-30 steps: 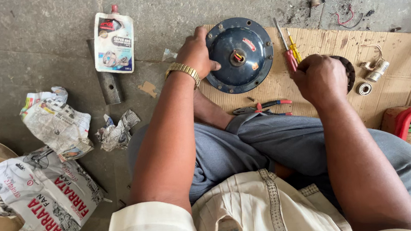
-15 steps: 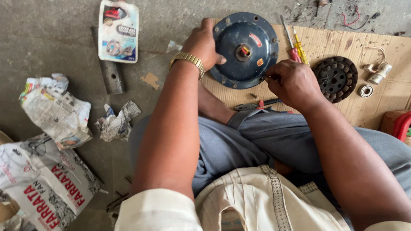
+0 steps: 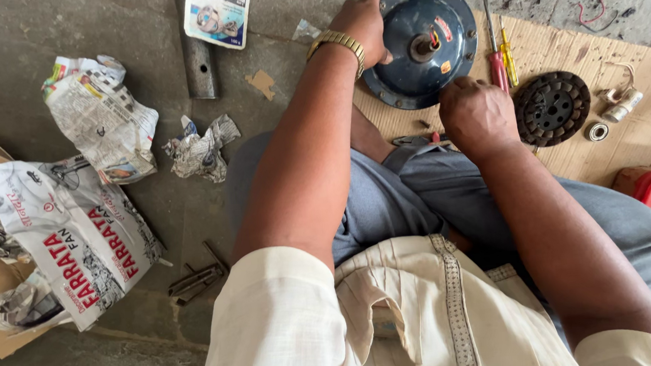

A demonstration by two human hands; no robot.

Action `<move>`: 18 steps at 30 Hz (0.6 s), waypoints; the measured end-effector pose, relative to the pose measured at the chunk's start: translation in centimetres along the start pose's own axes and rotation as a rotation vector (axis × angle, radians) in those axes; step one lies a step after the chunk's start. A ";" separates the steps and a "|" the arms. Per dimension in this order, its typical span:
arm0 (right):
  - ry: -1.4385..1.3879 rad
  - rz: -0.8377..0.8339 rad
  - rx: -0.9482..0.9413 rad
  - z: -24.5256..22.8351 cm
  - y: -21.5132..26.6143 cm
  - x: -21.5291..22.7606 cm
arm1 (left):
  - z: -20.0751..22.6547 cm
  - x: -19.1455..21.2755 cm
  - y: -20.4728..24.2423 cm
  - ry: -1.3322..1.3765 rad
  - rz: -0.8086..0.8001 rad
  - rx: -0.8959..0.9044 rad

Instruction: The person sits on the floor and assembles an electric motor. They use a hammer to secure a metal tube into the motor housing, then fit the stator and rotor components together. The person uses a screwdriver to tighten screws on the motor casing and a brush to clean the internal parts.

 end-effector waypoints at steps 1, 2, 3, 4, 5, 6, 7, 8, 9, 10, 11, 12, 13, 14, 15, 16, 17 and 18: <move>-0.004 0.015 -0.004 -0.1 0.1 -0.1 | 0.1 -0.1 0.0 -0.007 0.001 0.007; -0.009 0.030 -0.008 -0.1 0.2 -0.1 | 0.2 -0.1 0.0 -0.015 0.001 0.013; -0.013 0.043 -0.013 -0.2 0.4 -0.1 | 0.2 -0.1 0.0 -0.020 0.001 0.005; -0.009 0.050 -0.013 -0.2 0.5 -0.2 | 0.2 0.0 0.1 -0.025 0.001 -0.002; -0.005 0.059 -0.015 -0.3 0.6 -0.3 | 0.3 0.1 0.1 -0.031 0.001 -0.011; -0.001 0.067 -0.016 -0.4 0.6 -0.3 | 0.3 0.1 0.2 -0.019 -0.001 -0.007; -0.001 0.064 -0.019 -0.4 0.8 -0.3 | 0.3 0.2 0.4 -0.007 -0.005 -0.005; -0.001 0.062 -0.021 -0.4 0.9 -0.3 | 0.4 0.1 0.5 0.004 -0.008 -0.002; -0.001 0.063 -0.023 -0.5 0.9 -0.3 | 0.4 0.3 0.6 0.005 -0.005 -0.002; 0.007 0.065 -0.020 -0.6 0.9 -0.2 | 0.5 0.3 0.7 0.006 -0.002 -0.003; 0.014 0.068 -0.017 -0.7 0.9 -0.1 | 0.5 0.4 0.8 0.007 0.001 -0.003; 0.021 0.071 -0.014 -0.7 0.9 0.0 | 0.6 0.4 0.8 0.008 0.008 -0.002; 0.022 0.073 -0.015 -0.8 0.9 0.1 | 0.6 0.3 0.8 0.009 0.016 0.000; 0.023 0.076 -0.015 -0.8 0.9 0.2 | 0.6 0.3 0.8 0.011 0.024 0.001; 0.024 0.077 -0.014 -0.8 0.9 0.3 | 0.6 0.2 0.9 0.012 0.034 -0.022; 0.016 0.077 -0.016 -0.9 0.9 0.5 | 0.6 0.1 0.9 0.013 0.044 -0.045; 0.008 0.078 -0.016 -0.9 0.9 0.6 | 0.5 0.1 0.9 0.015 0.056 -0.068; 0.000 0.079 -0.017 -0.9 1.0 0.7 | 0.5 0.1 1.0 0.013 0.057 -0.067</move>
Point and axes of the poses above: each hand's wrist, its own y-axis away from the middle knuckle, its own x-axis out of the back of the hand, z = x × y, the point moved 1 cm from there along -y, towards the middle knuckle, and after that the axes turned 12 degrees about -x, right-handed, at the moved point
